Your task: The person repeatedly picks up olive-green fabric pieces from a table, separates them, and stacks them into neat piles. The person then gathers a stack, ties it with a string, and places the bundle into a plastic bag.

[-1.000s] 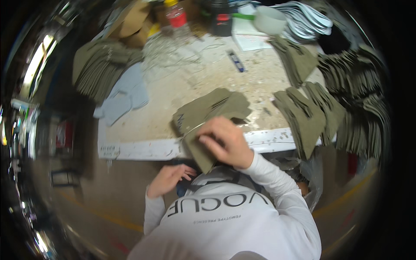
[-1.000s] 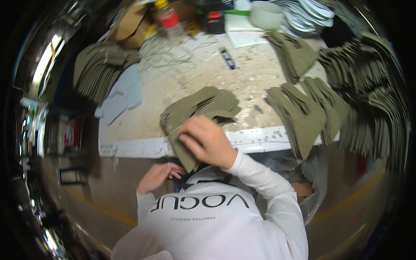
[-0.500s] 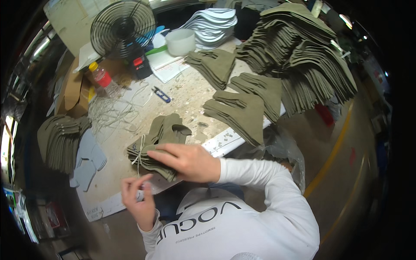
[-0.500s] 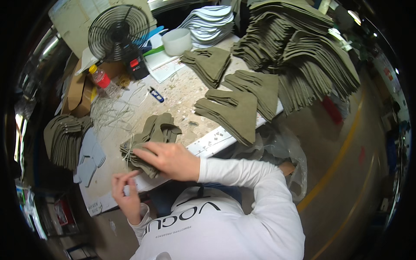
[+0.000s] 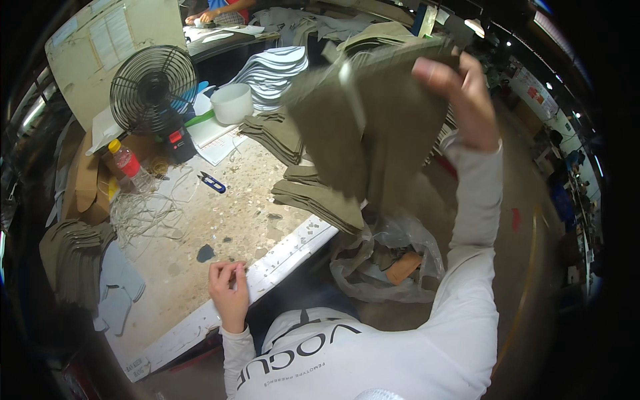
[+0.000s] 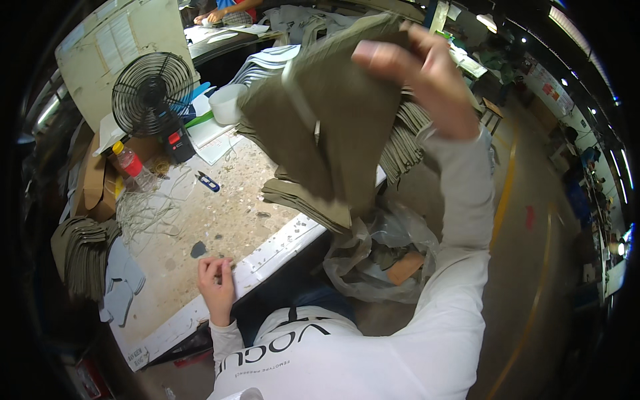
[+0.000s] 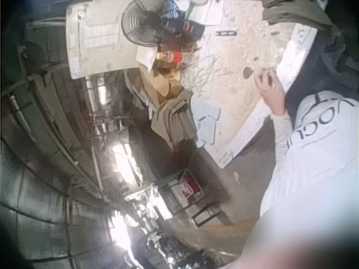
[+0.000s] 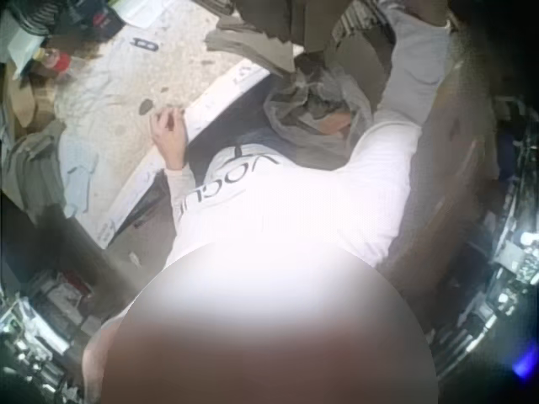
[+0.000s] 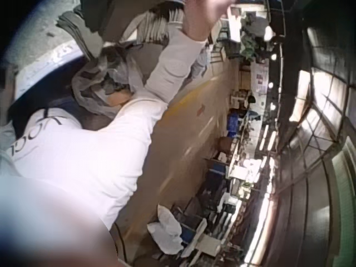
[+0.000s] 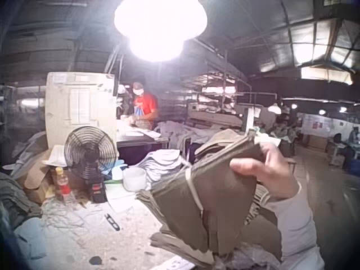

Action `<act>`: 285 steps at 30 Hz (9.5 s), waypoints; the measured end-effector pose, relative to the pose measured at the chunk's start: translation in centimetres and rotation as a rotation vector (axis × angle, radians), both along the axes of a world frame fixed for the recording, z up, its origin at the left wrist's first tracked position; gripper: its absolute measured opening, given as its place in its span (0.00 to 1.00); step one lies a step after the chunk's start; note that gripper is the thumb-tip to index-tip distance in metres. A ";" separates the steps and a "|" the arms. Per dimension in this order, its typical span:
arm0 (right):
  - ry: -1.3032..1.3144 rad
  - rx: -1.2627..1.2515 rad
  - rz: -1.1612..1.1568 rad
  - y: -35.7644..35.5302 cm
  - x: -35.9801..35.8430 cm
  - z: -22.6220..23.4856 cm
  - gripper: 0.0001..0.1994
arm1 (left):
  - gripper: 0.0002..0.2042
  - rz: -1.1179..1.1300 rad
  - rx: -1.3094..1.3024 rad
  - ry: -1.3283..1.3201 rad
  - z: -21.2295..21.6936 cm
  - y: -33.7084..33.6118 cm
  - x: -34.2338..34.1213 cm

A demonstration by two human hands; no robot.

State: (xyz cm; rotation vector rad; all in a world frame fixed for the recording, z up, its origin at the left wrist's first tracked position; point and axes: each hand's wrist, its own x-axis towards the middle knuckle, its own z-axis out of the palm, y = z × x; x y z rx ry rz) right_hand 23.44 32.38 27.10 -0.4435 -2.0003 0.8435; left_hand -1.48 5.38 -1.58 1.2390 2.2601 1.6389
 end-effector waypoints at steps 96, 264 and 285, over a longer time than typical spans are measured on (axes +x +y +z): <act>0.124 -0.065 -0.449 28.7 10.0 -6.3 0.18 | 0.32 -0.932 0.213 0.452 26.5 49.8 0.6; -0.455 -0.819 0.649 -1.3 6.4 -24.5 0.08 | 0.26 -0.931 -0.353 -1.328 -2.7 14.6 15.5; -0.876 -0.639 -1.136 7.5 10.6 -57.1 0.37 | 0.37 -1.441 -0.312 -1.444 5.3 16.4 13.9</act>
